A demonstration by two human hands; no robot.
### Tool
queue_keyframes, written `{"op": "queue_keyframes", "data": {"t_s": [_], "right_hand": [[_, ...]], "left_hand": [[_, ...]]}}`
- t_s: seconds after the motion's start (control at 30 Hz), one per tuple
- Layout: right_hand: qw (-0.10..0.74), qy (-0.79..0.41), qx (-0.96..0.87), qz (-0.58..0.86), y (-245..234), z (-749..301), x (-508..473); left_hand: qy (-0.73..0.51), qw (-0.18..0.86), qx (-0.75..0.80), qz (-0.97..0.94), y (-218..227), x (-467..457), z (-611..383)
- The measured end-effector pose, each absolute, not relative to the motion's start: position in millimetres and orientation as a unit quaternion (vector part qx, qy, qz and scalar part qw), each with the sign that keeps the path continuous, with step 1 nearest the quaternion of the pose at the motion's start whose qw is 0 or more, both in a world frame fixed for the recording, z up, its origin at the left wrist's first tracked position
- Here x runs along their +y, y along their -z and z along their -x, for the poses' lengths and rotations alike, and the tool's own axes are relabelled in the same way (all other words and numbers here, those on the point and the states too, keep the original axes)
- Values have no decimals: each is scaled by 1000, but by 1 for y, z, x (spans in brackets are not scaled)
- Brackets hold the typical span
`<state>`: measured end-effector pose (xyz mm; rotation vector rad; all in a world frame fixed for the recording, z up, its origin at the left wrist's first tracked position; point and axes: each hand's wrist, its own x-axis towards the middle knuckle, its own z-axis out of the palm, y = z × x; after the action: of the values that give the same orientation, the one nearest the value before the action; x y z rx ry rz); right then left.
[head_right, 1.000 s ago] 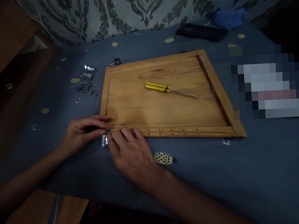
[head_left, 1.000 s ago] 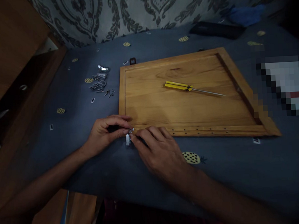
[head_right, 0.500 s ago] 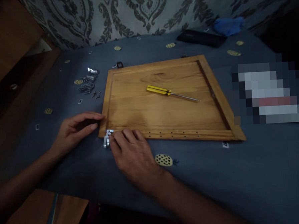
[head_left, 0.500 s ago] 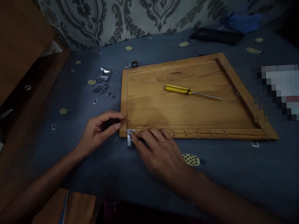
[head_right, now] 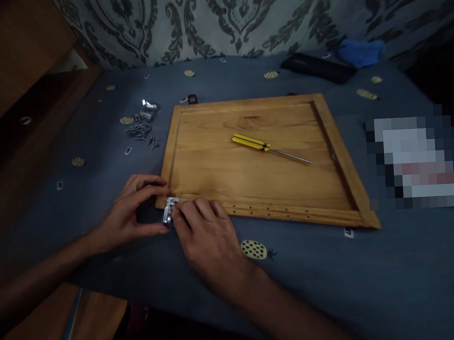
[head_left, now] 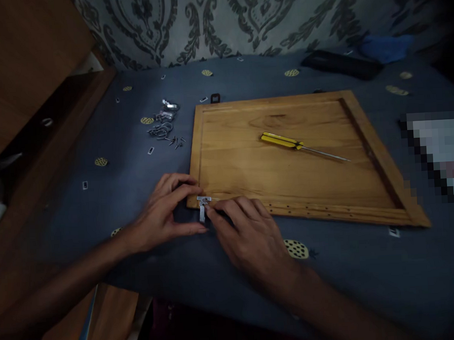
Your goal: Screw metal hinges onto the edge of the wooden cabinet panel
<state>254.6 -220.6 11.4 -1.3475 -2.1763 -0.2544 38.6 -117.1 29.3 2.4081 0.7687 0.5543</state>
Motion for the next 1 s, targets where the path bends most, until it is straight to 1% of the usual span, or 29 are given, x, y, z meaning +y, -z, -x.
{"op": "queue_keyframes", "data": {"t_s": [0.23,0.67,0.77,0.9,1.0], "right_hand": [[288,88,-813,499,-13,-254,-221],[286,96,-809,505,-13,-254,-221],[303,84,-806,502,-12,-254,-221],[350,33,-783,512,-12,-256,-221],[357,23,-773,523,-13,-258,-219]], "left_hand": [[-202,257,292,-899,-27,-118,-40],[-211,267,301,-891,-25,-117,-39],[-206,272,309,-888,-25,-117,-39],[-209,274,301,-889,-26,-116,-38],[-208,268,298,-892,-25,-117,-38]]}}
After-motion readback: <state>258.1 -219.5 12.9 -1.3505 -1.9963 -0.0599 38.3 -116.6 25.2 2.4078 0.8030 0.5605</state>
